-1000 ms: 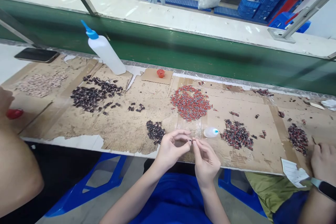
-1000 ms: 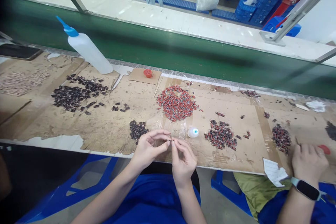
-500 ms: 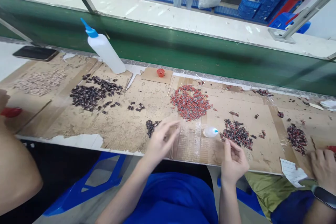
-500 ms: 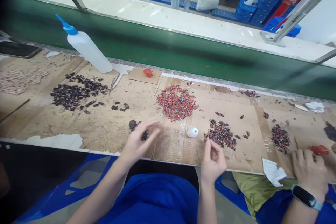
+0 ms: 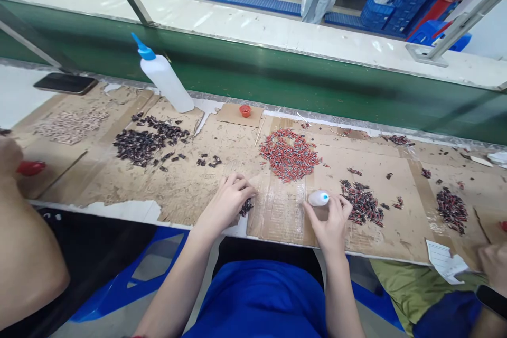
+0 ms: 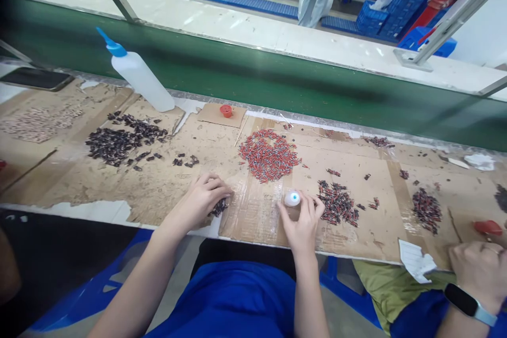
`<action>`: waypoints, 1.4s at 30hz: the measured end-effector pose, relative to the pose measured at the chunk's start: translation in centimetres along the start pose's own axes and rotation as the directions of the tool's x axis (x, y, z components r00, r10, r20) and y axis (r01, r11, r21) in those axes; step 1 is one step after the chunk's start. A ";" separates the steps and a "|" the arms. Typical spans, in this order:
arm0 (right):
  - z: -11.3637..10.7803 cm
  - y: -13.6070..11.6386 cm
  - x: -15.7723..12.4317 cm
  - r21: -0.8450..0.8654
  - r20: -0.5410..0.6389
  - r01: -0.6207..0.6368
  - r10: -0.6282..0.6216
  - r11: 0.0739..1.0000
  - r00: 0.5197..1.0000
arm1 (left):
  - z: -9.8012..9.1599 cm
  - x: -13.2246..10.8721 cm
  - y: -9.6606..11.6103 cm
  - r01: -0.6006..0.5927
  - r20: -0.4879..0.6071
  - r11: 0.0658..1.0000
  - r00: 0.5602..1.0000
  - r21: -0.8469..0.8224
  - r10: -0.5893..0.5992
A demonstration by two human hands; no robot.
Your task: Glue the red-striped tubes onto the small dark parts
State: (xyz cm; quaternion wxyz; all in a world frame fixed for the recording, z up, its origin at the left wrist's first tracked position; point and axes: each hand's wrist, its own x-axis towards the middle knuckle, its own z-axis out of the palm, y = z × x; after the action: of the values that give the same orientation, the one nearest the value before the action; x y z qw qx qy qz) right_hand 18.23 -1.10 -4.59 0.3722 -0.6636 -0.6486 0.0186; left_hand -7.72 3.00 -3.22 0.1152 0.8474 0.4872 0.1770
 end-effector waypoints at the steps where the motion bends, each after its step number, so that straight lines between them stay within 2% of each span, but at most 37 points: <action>1: 0.2 0.1 0.1 0.022 0.008 -0.022 0.022 1.000 1.000 | 0.0 0.1 0.0 -0.004 0.001 1.000 1.000 -0.017 0.004; 4: 0.4 0.4 0.1 0.120 0.024 -0.118 0.116 0.986 0.993 | 0.2 0.5 0.3 -0.035 -0.080 0.995 0.996 -0.094 0.027; 7: 0.1 0.5 -0.1 0.266 0.098 -0.260 0.242 0.928 0.965 | 1.2 1.3 1.6 -0.125 -0.160 0.980 0.982 -0.157 0.100; 11: -0.3 0.2 -0.4 0.427 0.187 -0.394 0.346 0.814 0.919 | 2.8 1.9 3.5 -0.236 -0.112 0.954 0.970 -0.183 0.218; 17: -0.6 -0.3 -0.7 0.580 0.091 -0.403 0.436 0.708 0.896 | 3.7 0.9 3.6 -0.289 -0.086 0.930 0.957 -0.228 0.276; 24: -0.9 -0.7 -0.5 0.628 0.007 -0.393 0.500 0.671 0.866 | 3.6 0.2 3.8 -0.206 -0.128 0.943 0.976 -0.260 0.178; 29: -0.7 -0.8 -0.4 0.649 0.093 -0.425 0.489 0.631 0.868 | 4.3 0.6 4.1 -0.120 -0.150 0.955 0.985 -0.271 0.082; 37: 0.0 -2.2 -0.2 0.608 0.124 -0.439 0.467 0.662 0.875 | 4.7 1.0 4.4 -0.029 -0.221 0.955 0.975 -0.294 -0.038; 42: 0.1 -2.2 -0.1 0.569 0.179 -0.475 0.463 0.671 0.868 | 4.8 1.0 4.8 -0.022 -0.279 0.963 0.959 -0.269 -0.056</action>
State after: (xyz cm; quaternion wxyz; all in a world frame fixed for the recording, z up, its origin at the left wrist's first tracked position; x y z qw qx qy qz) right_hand 16.31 -1.40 -3.59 0.5374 -0.6562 -0.4203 0.3224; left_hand -1.50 1.35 -5.64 0.1597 0.7853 0.4774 0.3605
